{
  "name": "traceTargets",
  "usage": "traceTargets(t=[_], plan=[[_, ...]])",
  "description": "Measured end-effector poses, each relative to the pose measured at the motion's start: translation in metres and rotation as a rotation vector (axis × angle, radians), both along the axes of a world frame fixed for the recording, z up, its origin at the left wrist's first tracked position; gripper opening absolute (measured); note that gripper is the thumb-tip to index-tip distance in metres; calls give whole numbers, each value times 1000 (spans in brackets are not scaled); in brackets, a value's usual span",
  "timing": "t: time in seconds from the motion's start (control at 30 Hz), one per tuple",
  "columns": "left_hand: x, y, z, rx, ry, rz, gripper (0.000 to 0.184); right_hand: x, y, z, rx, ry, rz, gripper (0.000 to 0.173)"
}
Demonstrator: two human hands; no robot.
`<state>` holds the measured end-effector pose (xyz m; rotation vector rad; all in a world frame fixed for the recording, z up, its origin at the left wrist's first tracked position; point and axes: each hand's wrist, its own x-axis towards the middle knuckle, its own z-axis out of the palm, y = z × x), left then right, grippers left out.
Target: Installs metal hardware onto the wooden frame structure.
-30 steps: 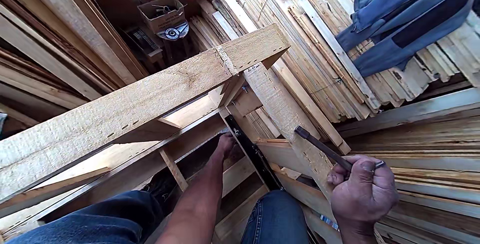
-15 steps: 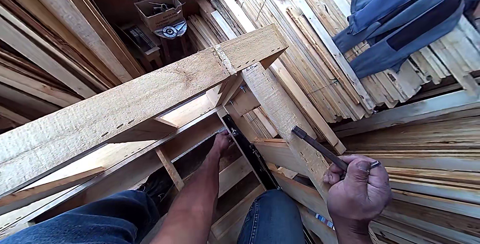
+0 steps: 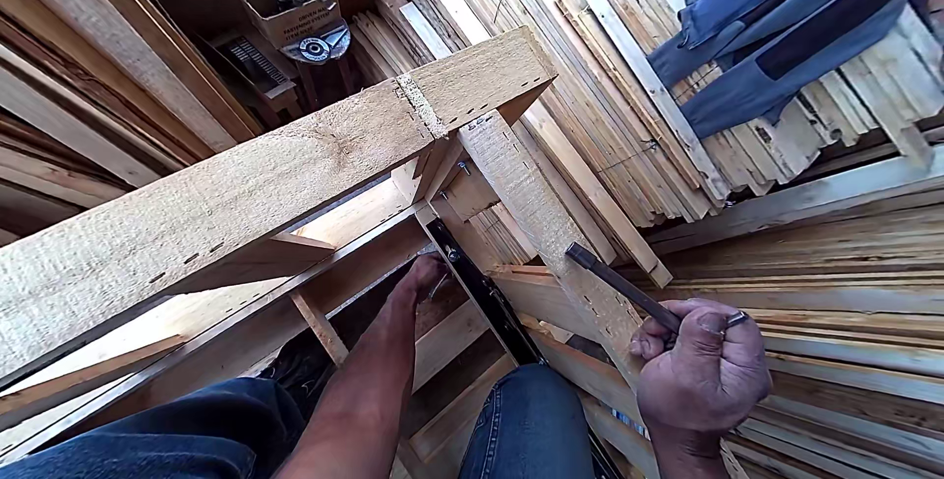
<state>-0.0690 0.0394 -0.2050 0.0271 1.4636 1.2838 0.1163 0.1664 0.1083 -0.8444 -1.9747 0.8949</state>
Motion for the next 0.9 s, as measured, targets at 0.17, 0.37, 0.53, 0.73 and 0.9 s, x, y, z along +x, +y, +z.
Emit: traceTargets(t=[0.17,0.37,0.53,0.73,0.9], plan=[[7,9,6,-30,3,169,20,1,0,1,3,-6,-5,30],[9,5,2,36,-28,234,19,-1,-1,0,4,7,-11,29],[7,4,-3,45,25,199,19,0,0,0,1,11,-3,30],[10,-3,-2,131,-177,315,13,0,0,0,8,12,4,29],[13,-6,-12,151,-231,304,19,1,1,-1,8,11,14,28]])
